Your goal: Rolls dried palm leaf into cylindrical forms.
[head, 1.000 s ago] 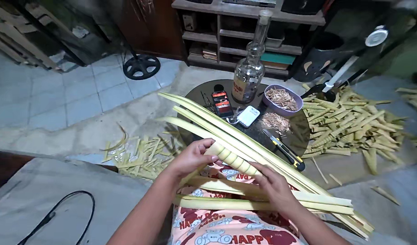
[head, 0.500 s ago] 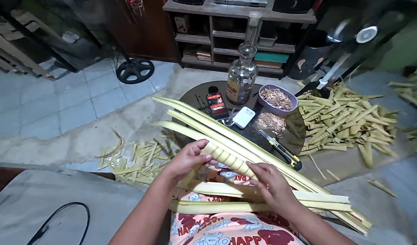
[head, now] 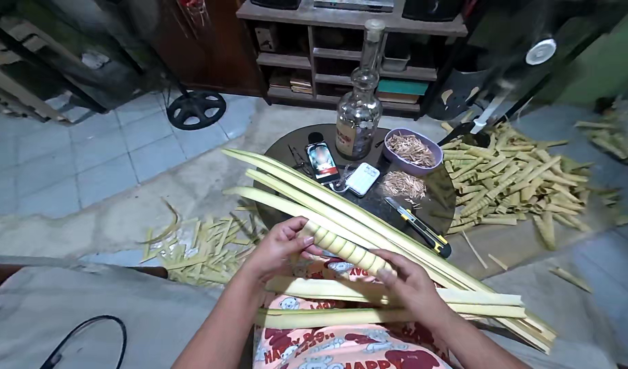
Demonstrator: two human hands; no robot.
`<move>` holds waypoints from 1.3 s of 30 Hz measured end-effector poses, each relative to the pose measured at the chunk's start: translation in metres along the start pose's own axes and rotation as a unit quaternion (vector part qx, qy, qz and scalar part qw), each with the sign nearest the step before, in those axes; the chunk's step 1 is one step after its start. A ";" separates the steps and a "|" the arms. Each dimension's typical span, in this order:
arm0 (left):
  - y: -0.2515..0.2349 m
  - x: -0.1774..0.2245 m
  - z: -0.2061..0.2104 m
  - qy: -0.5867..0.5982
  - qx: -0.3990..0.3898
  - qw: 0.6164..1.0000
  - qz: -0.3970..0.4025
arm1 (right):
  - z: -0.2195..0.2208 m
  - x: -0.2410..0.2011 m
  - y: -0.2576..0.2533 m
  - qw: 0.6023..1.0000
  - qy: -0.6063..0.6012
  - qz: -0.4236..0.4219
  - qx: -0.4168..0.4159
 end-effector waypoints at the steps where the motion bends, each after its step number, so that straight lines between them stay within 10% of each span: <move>1: 0.001 -0.001 -0.001 -0.001 0.000 1.000 -0.003 | 0.001 -0.002 0.001 0.985 0.147 -0.093 0.010; 3: 0.002 -0.001 -0.002 0.007 -0.005 1.000 -0.011 | 0.001 0.002 0.005 0.977 0.178 -0.117 0.012; 5: 0.002 -0.003 -0.001 0.022 -0.002 1.000 -0.012 | 0.002 0.011 0.004 0.979 -0.175 0.103 -0.021; 7: 0.002 -0.007 0.001 0.024 0.013 0.999 -0.019 | 0.006 0.017 0.002 0.893 -0.373 0.253 -0.007; 10: 0.000 -0.013 -0.001 0.024 0.032 0.999 -0.027 | 0.004 0.004 -0.002 0.998 -0.055 0.040 0.004; 13: 0.001 -0.016 -0.003 0.043 0.045 0.998 -0.028 | 0.004 0.004 -0.005 0.953 0.262 -0.149 0.041; 16: 0.000 -0.024 -0.002 0.068 0.080 0.994 -0.023 | 0.006 0.019 0.001 0.997 -0.063 0.037 -0.024; 19: -0.007 -0.033 0.000 0.089 0.105 0.990 -0.023 | 0.018 0.038 0.003 0.815 -0.476 0.328 -0.034; 21: -0.011 -0.036 -0.003 0.093 0.110 0.989 -0.022 | 0.021 0.041 -0.001 0.767 -0.520 0.376 -0.027; 26: -0.006 -0.042 -0.019 0.078 0.097 0.992 0.015 | -0.035 0.025 -0.068 0.991 -0.064 0.117 0.033; 30: 0.014 -0.060 -0.032 0.076 0.117 0.989 0.041 | -0.119 0.024 -0.120 0.935 0.287 0.097 0.185; 39: 0.047 -0.053 -0.039 0.029 0.169 0.983 0.063 | -0.148 0.056 -0.156 0.886 0.437 0.103 0.114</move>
Point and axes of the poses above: each hand's wrist, its own y-axis away from the middle knuckle, its own z-axis out of the palm, x = y × z, the point moved 2 cm from there along -y, towards the middle knuckle, and after that the axes turned 7 degrees about -y, right-handed, at the moved point
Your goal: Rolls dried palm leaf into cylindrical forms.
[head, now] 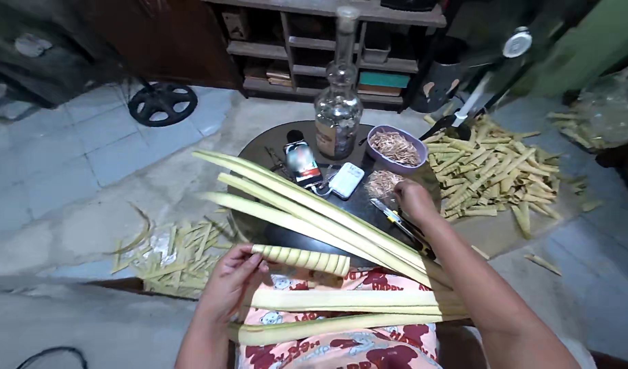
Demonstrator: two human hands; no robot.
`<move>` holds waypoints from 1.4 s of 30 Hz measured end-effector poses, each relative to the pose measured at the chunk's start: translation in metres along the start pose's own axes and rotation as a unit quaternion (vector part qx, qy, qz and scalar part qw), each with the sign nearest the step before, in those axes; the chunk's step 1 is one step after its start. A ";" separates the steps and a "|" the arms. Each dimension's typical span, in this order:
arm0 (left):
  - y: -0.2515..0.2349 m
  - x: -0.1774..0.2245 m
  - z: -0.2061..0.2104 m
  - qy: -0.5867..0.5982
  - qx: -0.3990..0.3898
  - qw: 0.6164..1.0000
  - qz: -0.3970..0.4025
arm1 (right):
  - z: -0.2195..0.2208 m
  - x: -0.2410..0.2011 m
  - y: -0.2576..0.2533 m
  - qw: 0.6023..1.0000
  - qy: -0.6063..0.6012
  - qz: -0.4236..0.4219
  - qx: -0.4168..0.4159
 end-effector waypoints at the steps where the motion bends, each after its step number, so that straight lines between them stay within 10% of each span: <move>1: 0.000 0.005 0.001 -0.004 0.004 1.000 0.006 | 0.003 0.002 -0.002 1.000 0.009 -0.004 -0.006; 15: 0.004 0.018 0.052 0.108 0.024 0.994 -0.008 | -0.031 -0.012 0.016 0.974 -0.188 0.044 0.118; 23: 0.006 0.038 0.120 0.236 -0.088 0.967 -0.034 | 0.024 -0.166 0.130 0.792 -0.536 -0.277 -0.094; 31: 0.022 0.047 0.125 0.242 -0.077 0.967 -0.007 | 0.042 -0.176 0.150 0.710 -0.647 -0.249 -0.124; 42: 0.038 0.041 0.132 0.242 -0.028 0.970 -0.017 | 0.041 -0.179 0.159 0.786 -0.536 -0.289 -0.108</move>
Point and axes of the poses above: each hand's wrist, its own y-axis away from the middle knuckle, its own z-axis out of the palm, x = y × z, the point moved 2 cm from there along -y, towards the middle knuckle, and after that the axes turned 7 degrees about -y, right-handed, at the moved point
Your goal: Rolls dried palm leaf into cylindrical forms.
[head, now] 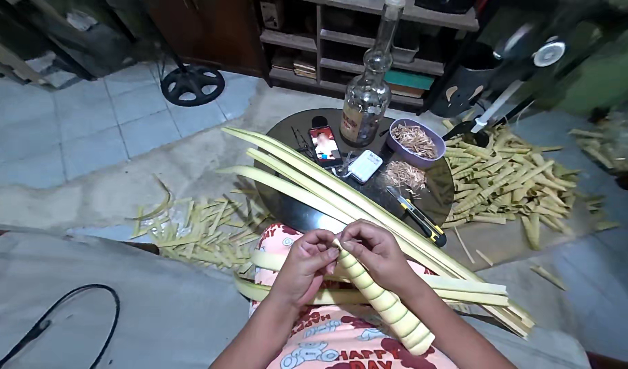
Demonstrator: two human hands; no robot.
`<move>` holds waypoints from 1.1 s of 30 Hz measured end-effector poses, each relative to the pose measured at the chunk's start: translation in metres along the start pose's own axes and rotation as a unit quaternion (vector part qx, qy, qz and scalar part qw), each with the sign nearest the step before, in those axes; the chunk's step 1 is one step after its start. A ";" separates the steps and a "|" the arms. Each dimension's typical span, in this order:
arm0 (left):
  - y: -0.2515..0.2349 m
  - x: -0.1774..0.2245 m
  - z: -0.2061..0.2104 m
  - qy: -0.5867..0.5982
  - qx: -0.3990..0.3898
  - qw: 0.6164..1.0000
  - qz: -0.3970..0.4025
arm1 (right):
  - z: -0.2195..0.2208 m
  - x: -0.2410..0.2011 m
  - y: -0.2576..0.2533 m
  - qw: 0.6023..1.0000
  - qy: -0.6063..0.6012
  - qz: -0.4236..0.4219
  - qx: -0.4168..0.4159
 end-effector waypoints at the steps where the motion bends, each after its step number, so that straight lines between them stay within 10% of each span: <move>1: 0.001 0.000 -0.001 -0.007 0.009 1.000 -0.001 | 0.000 -0.001 -0.002 1.000 -0.006 0.016 -0.007; 8: 0.016 0.011 -0.054 -0.295 0.062 0.953 -0.035 | -0.038 -0.020 0.044 0.921 -0.031 0.315 -0.225; 11: 0.040 0.012 -0.075 -0.540 -0.020 0.841 -0.027 | -0.128 -0.039 0.068 0.955 -0.077 0.272 0.090; 13: 0.062 0.000 -0.079 -0.707 -0.104 0.699 -0.023 | -0.190 -0.046 0.068 0.893 -0.223 0.123 0.370; 15: 0.077 -0.016 -0.082 -0.796 -0.152 0.586 0.009 | -0.201 -0.055 0.067 0.890 -0.114 0.099 0.430; 18: 0.076 -0.020 -0.083 -0.811 -0.156 0.564 0.020 | -0.138 -0.027 0.070 0.944 0.135 0.238 0.185; 22: 0.050 -0.008 -0.071 -0.795 -0.121 0.593 0.050 | -0.049 0.018 0.070 0.878 0.381 0.255 -0.137; 28: 0.013 -0.030 -0.077 -0.837 -0.174 0.515 0.057 | -0.048 0.055 0.088 0.856 0.431 0.245 -0.149; 33: 0.002 -0.021 -0.071 -0.824 -0.174 0.537 0.052 | -0.051 0.050 0.092 0.843 0.463 0.237 -0.134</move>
Point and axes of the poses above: each hand's wrist, its own y-axis away from the middle knuckle, its own z-axis out of the palm, x = y × z, the point moved 2 cm from there along -y, towards the middle knuckle, and after that the axes turned 7 degrees about -y, right-handed, at the moved point
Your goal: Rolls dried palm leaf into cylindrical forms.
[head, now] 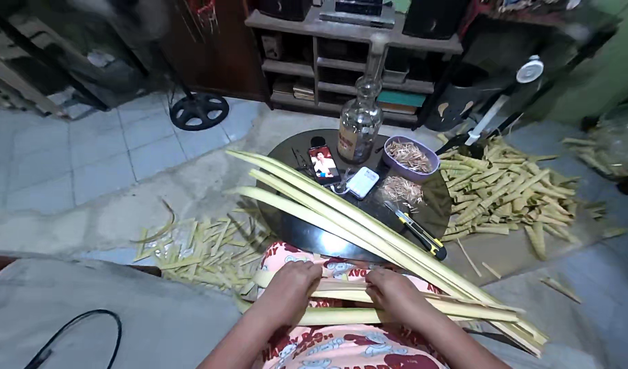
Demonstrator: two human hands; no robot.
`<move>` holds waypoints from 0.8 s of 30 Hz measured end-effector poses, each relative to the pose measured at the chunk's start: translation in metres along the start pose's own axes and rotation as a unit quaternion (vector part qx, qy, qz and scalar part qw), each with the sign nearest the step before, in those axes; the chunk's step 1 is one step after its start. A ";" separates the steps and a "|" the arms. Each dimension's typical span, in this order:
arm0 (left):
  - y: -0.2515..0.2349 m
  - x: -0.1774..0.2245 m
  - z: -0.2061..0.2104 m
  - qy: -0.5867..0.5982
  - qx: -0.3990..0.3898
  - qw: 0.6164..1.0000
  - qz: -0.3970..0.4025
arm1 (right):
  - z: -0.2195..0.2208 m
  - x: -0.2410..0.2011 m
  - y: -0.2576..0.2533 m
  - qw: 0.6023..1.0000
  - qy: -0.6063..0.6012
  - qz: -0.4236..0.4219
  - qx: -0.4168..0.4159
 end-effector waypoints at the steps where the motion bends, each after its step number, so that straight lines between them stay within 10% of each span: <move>1: 0.000 -0.001 0.001 0.019 -0.006 1.000 -0.009 | 0.000 0.002 0.001 1.000 0.009 0.003 0.001; 9: 0.026 -0.058 -0.006 0.040 -0.123 0.991 -0.041 | -0.068 0.001 0.012 0.991 0.070 0.032 0.106; 19: 0.113 -0.311 -0.037 -0.102 0.018 0.943 -0.316 | -0.148 0.085 0.069 0.971 0.053 0.129 0.193; 24: 0.125 -0.333 -0.073 -0.143 0.113 0.893 -0.413 | -0.174 0.108 0.099 0.954 0.040 0.187 0.229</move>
Point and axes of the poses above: each hand's wrist, its own y-axis away from the middle knuckle, its own z-axis out of the palm, x = y × z, the point moved 2 cm from there along -y, towards the middle knuckle, and after that the axes turned 7 degrees about -y, right-handed, at the moved point
